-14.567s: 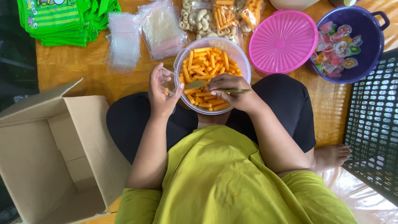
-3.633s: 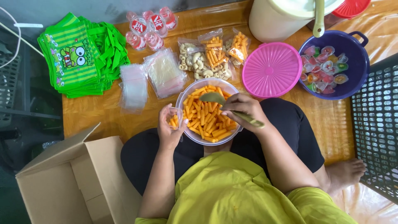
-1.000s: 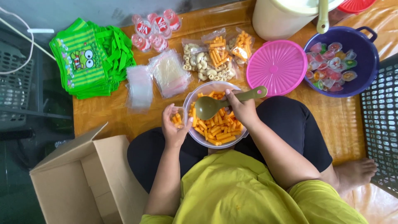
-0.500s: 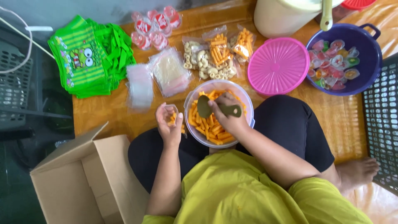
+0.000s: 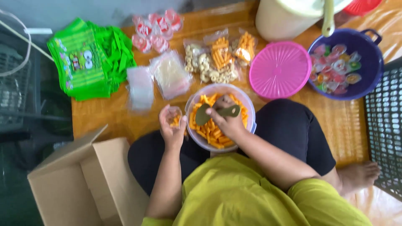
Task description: Scooping orange snacks from a bowl into small plastic bags for packaging.
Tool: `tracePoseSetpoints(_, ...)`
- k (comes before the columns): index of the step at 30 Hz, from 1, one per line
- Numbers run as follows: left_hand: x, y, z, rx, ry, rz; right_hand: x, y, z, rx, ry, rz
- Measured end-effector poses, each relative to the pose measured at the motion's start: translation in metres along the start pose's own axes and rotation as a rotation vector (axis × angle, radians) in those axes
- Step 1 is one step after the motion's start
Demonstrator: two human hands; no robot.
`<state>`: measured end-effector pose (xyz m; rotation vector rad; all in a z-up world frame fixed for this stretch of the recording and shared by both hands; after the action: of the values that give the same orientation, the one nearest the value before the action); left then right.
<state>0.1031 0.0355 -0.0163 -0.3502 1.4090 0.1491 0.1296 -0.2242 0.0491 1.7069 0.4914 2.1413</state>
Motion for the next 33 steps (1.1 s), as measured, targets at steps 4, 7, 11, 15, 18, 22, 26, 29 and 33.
tracePoseSetpoints(4,0.000,0.000,0.004,-0.002,0.001,0.014,0.001,0.005,0.002,-0.034,0.029,0.009)
tracePoseSetpoints(7,-0.005,0.004,0.000,-0.008,0.020,0.026,0.000,0.003,-0.003,-0.025,0.010,0.029)
tracePoseSetpoints(11,-0.008,0.001,0.001,0.033,-0.006,-0.011,0.002,0.004,-0.003,-0.065,0.036,0.026)
tracePoseSetpoints(15,-0.008,0.001,0.002,0.040,-0.013,-0.027,0.017,-0.003,-0.005,-0.033,0.070,0.019)
tracePoseSetpoints(18,-0.014,-0.001,0.003,0.063,-0.031,-0.019,0.018,-0.010,-0.007,-0.015,0.091,0.014)
tracePoseSetpoints(22,-0.022,-0.004,0.004,0.077,-0.036,-0.012,0.023,0.000,-0.006,0.049,0.033,0.041)
tracePoseSetpoints(26,-0.025,-0.011,0.003,0.104,-0.060,-0.012,0.004,-0.002,-0.009,0.076,-0.069,0.168)
tracePoseSetpoints(29,-0.030,-0.013,0.001,0.114,-0.084,0.022,-0.033,-0.008,-0.015,0.082,-0.247,0.359)
tracePoseSetpoints(33,-0.037,-0.014,-0.001,0.094,-0.135,0.058,-0.056,-0.006,-0.017,0.071,-0.364,0.489)
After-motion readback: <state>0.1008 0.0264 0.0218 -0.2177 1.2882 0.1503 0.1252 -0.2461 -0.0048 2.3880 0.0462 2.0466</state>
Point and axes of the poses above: each hand's wrist, its own z-axis towards the middle knuckle, its own y-axis out of the back of the hand, x = y × z, the point moved 10 cm from there along z, towards the middle knuckle, and after that the axes turned 15 degrees about -z, right-handed, at the moved point
